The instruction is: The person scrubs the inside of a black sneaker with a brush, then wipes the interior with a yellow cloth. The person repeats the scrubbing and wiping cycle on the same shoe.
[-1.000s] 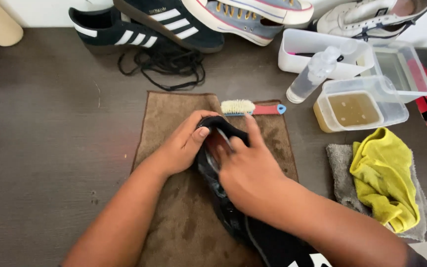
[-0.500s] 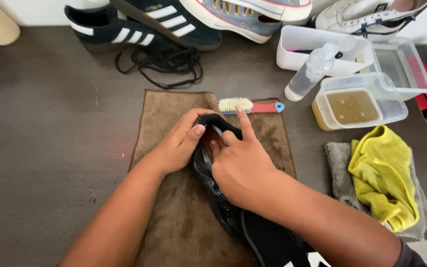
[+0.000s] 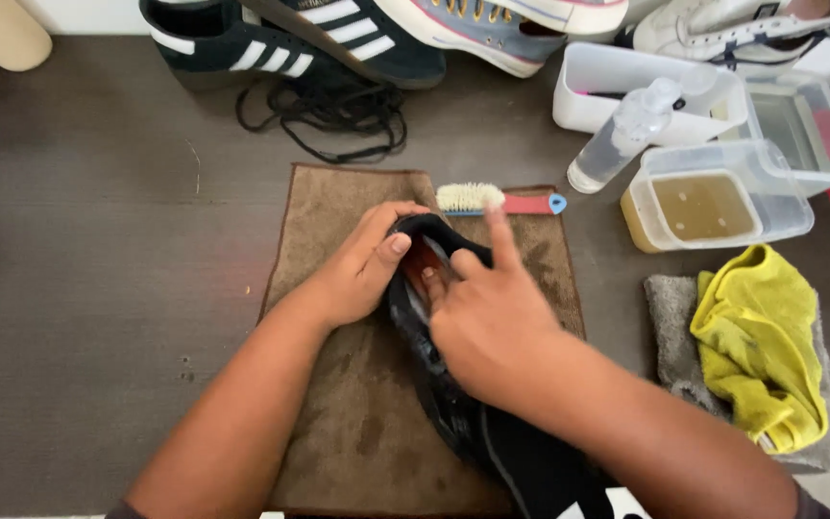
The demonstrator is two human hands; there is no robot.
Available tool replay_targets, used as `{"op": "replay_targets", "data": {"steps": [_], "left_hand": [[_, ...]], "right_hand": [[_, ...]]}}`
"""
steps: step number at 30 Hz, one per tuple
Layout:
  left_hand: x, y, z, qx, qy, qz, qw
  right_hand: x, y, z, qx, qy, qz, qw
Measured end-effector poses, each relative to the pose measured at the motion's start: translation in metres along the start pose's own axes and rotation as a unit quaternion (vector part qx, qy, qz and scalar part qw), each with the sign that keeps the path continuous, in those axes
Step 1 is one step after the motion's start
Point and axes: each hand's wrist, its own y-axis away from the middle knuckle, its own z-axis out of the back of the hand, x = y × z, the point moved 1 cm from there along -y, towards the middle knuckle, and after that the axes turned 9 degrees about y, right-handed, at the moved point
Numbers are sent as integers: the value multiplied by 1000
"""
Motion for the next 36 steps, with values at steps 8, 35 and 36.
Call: {"op": "replay_targets", "data": {"steps": [8,35,36], "left_hand": [[-1,1,-2,-19,-17,-8,1000],[-3,-1,1,-16,-10,2,1000],[-2,-2,1,-16,-2,10,1000]], "right_hand": [[9,0,-30,-194,38,-47,979],[-3,-7,-21,-126,1,-22,992],[-8,-2,-23,-200,1,-31,979]]}}
